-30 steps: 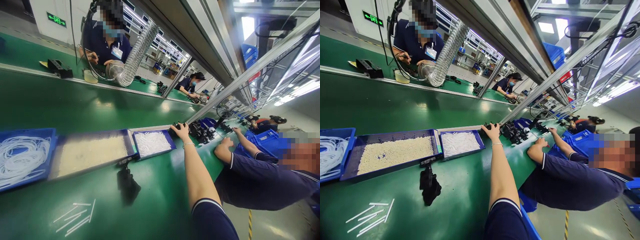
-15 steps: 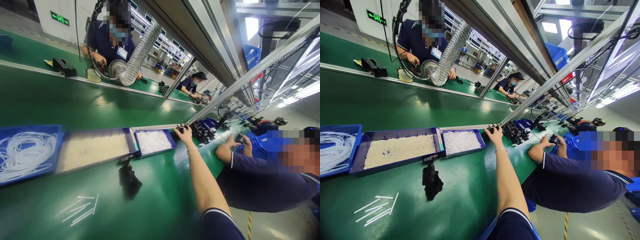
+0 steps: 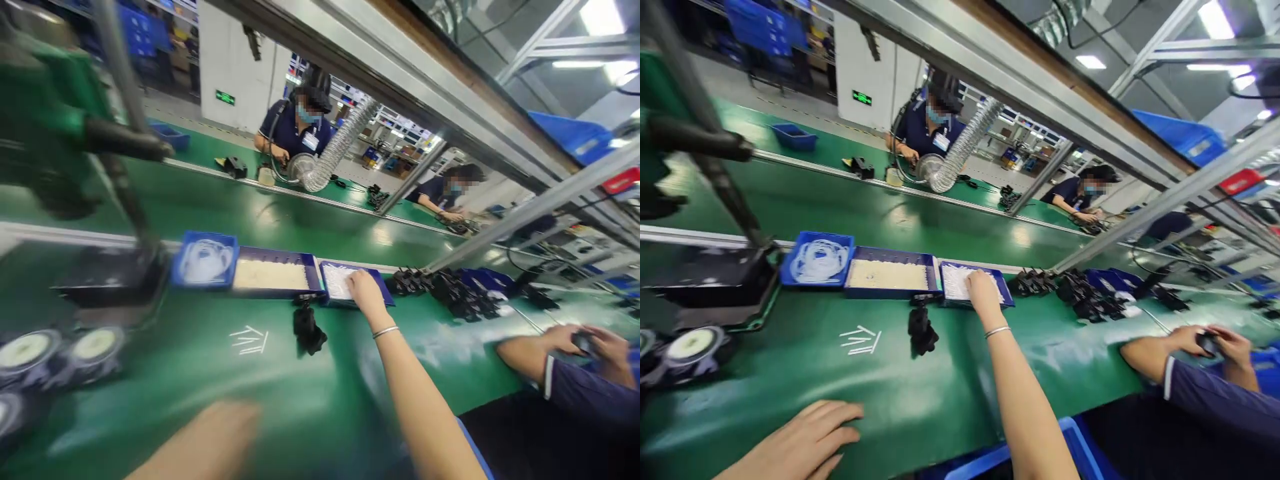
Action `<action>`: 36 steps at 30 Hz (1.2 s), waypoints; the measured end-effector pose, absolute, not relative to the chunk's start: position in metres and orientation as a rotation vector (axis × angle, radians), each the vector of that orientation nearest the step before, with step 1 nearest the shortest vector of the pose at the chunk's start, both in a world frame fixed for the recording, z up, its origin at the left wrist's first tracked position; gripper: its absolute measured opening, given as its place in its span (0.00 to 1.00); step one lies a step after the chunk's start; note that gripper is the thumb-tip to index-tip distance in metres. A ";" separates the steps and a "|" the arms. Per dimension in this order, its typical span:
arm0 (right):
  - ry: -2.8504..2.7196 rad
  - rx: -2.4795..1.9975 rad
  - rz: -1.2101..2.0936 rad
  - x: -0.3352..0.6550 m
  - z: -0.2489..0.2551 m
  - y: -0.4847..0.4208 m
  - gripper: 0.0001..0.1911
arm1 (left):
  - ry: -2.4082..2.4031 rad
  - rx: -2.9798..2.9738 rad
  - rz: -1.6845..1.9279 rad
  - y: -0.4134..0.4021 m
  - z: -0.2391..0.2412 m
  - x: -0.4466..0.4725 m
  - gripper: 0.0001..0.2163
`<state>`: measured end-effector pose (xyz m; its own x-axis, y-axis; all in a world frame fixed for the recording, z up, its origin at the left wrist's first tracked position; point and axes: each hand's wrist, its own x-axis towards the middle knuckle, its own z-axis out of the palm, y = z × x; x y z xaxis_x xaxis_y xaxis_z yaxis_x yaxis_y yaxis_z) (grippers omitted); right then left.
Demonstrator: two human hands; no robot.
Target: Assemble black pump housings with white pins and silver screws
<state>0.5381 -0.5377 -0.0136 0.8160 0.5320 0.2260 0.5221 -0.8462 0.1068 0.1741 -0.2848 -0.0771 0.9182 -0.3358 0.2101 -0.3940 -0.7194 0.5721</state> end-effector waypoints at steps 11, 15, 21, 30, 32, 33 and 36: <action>0.742 2.968 0.404 0.511 0.011 -0.532 0.11 | -0.639 2.467 -0.190 -0.278 -0.041 0.163 0.15; 0.720 3.014 0.564 0.465 0.024 -0.507 0.16 | -0.469 2.478 -0.112 -0.262 -0.036 0.175 0.15; 1.138 2.998 0.022 0.354 -0.013 -0.426 0.14 | -0.178 2.564 0.094 -0.250 -0.044 0.202 0.21; 0.958 3.052 -0.219 0.343 -0.046 -0.392 0.09 | -0.063 2.770 0.222 -0.235 -0.008 0.296 0.13; 0.937 3.088 -0.277 0.349 -0.043 -0.388 0.07 | -0.007 2.793 0.179 -0.230 0.002 0.333 0.11; 0.925 3.115 -0.313 0.351 -0.042 -0.387 0.05 | 0.012 2.805 0.136 -0.228 0.004 0.351 0.10; 0.887 3.245 -0.426 0.356 -0.042 -0.388 0.05 | 0.024 2.833 -0.054 -0.229 0.005 0.395 0.12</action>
<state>0.3559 -0.3881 -0.0423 0.8343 0.5238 -0.1720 0.4618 -0.8344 -0.3009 0.3954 -0.2294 0.0051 0.9991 0.0107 -0.0400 0.0223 -0.9528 0.3028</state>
